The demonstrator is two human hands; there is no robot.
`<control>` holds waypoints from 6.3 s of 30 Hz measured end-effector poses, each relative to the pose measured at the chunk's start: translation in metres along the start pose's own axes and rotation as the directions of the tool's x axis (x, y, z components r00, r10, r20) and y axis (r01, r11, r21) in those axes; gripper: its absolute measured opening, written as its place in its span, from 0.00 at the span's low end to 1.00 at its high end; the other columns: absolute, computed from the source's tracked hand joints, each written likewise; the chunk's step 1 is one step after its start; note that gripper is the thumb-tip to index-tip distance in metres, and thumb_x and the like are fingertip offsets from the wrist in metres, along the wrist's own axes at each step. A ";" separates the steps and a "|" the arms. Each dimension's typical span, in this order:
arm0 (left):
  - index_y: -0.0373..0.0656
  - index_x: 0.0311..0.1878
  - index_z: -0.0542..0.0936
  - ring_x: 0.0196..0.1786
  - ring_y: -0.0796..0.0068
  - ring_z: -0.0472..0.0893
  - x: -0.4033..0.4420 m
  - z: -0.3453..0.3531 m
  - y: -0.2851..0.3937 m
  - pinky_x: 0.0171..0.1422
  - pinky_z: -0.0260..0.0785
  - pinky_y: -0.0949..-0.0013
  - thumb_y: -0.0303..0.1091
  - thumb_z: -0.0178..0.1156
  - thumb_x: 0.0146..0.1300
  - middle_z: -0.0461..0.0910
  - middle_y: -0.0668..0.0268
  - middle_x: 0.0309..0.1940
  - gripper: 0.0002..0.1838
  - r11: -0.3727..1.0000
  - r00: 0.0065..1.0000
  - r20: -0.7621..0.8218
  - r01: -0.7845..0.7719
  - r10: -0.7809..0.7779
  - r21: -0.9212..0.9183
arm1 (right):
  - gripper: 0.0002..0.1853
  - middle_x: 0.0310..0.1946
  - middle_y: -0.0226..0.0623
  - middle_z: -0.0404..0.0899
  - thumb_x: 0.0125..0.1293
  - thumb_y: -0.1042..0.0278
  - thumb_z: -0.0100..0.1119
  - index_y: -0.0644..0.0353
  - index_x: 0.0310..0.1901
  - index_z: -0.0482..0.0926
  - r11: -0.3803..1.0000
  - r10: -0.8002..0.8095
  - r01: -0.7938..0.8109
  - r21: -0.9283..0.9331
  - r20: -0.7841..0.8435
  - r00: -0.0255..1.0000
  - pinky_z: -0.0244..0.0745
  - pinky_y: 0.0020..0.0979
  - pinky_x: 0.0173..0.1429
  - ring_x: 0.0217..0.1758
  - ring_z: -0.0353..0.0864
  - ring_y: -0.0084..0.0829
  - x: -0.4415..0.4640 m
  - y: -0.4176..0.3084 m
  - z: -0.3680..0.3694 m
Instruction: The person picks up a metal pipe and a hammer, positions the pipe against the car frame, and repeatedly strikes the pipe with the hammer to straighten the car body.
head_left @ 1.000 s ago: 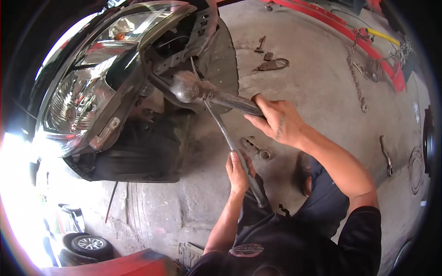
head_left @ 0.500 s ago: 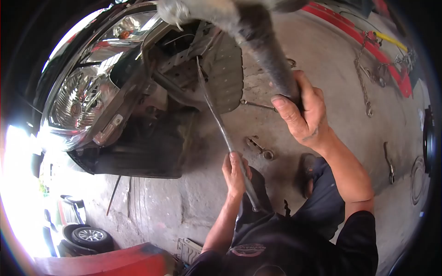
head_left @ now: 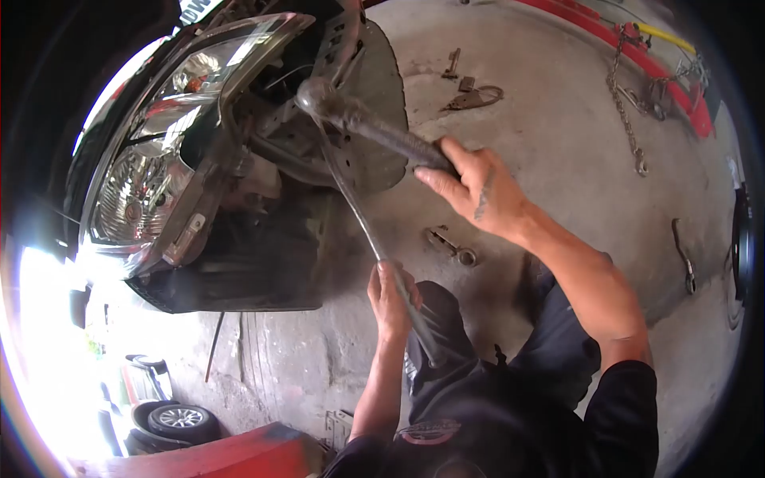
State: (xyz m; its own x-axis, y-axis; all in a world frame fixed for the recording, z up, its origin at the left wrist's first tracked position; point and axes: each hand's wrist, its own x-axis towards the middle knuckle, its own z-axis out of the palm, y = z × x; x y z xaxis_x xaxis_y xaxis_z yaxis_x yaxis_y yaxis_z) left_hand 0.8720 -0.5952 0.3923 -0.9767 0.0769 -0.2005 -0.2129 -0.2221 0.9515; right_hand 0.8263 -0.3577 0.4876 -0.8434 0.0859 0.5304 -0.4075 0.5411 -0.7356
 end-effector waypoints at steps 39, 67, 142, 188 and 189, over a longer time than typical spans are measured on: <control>0.45 0.56 0.69 0.18 0.78 0.70 -0.023 -0.009 0.077 0.20 0.63 0.73 0.39 0.59 0.72 0.72 0.67 0.26 0.16 0.969 0.956 0.169 0.230 -0.241 0.085 | 0.18 0.19 0.50 0.78 0.71 0.54 0.61 0.63 0.43 0.75 0.987 0.147 -0.134 -0.092 0.153 0.977 0.71 0.47 0.29 0.24 0.80 0.53 0.006 -0.011 0.003; 0.37 0.55 0.69 0.12 0.78 0.70 -0.040 -0.023 0.097 0.15 0.62 0.72 0.25 0.62 0.63 0.70 0.69 0.21 0.19 0.914 0.983 0.096 0.107 -0.156 0.391 | 0.18 0.12 0.29 0.65 0.73 0.53 0.58 0.64 0.37 0.74 0.782 0.578 -0.613 0.111 0.242 0.780 0.63 0.33 0.15 0.10 0.67 0.24 0.009 0.053 0.000; 0.27 0.51 0.71 0.15 0.77 0.71 -0.010 -0.092 0.184 0.18 0.62 0.67 0.31 0.64 0.60 0.71 0.64 0.17 0.21 0.485 0.991 0.066 -0.002 -0.115 0.874 | 0.13 0.17 0.32 0.68 0.66 0.63 0.63 0.64 0.34 0.72 0.655 0.649 -0.742 0.142 0.399 0.648 0.63 0.33 0.14 0.12 0.68 0.27 -0.031 0.099 0.010; 0.38 0.70 0.68 0.49 0.32 0.78 0.017 -0.156 0.143 0.53 0.71 0.44 0.30 0.64 0.63 0.78 0.34 0.43 0.32 -0.369 0.861 0.030 0.185 0.507 0.911 | 0.21 0.51 0.52 0.83 0.64 0.59 0.61 0.63 0.54 0.78 0.668 0.740 -0.483 -0.566 0.571 0.355 0.79 0.45 0.60 0.57 0.83 0.49 -0.260 0.250 0.040; 0.37 0.69 0.68 0.49 0.33 0.78 0.020 -0.153 0.143 0.54 0.70 0.45 0.30 0.64 0.63 0.78 0.34 0.44 0.32 -0.357 0.857 0.002 0.213 0.515 0.910 | 0.21 0.51 0.53 0.83 0.64 0.60 0.61 0.63 0.54 0.79 0.663 0.745 -0.489 -0.567 0.566 0.354 0.79 0.45 0.60 0.57 0.83 0.49 -0.259 0.251 0.041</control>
State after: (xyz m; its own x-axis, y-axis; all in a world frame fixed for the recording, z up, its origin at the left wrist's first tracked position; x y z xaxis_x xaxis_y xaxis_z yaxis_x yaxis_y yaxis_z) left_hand 0.8178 -0.7745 0.4888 -0.9466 -0.0467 0.3190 -0.1057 0.9798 -0.1701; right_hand 0.9281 -0.2780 0.1482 -0.8003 -0.0398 -0.5983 0.3405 0.7911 -0.5081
